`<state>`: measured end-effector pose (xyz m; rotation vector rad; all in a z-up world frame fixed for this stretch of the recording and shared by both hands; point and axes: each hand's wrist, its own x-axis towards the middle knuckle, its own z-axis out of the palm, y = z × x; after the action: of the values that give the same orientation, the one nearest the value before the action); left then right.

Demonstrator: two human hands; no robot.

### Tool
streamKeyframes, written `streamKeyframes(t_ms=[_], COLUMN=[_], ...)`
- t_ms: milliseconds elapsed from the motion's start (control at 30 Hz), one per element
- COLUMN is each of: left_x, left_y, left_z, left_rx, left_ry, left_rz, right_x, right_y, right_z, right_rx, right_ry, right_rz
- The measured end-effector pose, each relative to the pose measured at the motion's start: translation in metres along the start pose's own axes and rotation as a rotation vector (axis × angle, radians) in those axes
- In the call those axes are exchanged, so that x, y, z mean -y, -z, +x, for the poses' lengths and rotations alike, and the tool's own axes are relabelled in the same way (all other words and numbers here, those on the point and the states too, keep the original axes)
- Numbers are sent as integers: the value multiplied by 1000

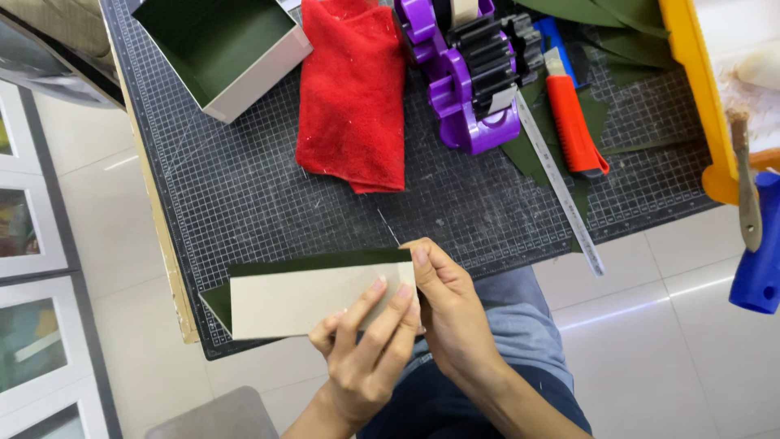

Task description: The person assembles a small green cardboard box by applying glue to the edges with a brush and pressing the flaps together. They wipe the box with a red cloth and continue gluing and folding the remaining edges to form the box.

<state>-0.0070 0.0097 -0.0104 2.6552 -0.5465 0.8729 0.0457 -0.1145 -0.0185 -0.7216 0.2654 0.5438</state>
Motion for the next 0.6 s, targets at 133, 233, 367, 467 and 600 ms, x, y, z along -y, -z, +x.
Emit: streamKeyframes(t_ms=[133,233,367,467,600], left_x=[1,0,-1,0,0], left_y=[2,3,2,0,0], left_z=[2,2,2,2,-4], left_rx=[4,3,-15,-26,-12], left_ry=[-2,-2,7,10,11], left_rz=[25,33,45,37,30], right_x=[-9,-18,-29,-34,-42], right_y=[-1,4,13,17,17], right_z=[-7,-12,-10,-6,-5], right_rx=[-104,-18,13,14,-62], right_ry=[1,104,219,239,361], right_rz=[21,-2,-36,-25,-195])
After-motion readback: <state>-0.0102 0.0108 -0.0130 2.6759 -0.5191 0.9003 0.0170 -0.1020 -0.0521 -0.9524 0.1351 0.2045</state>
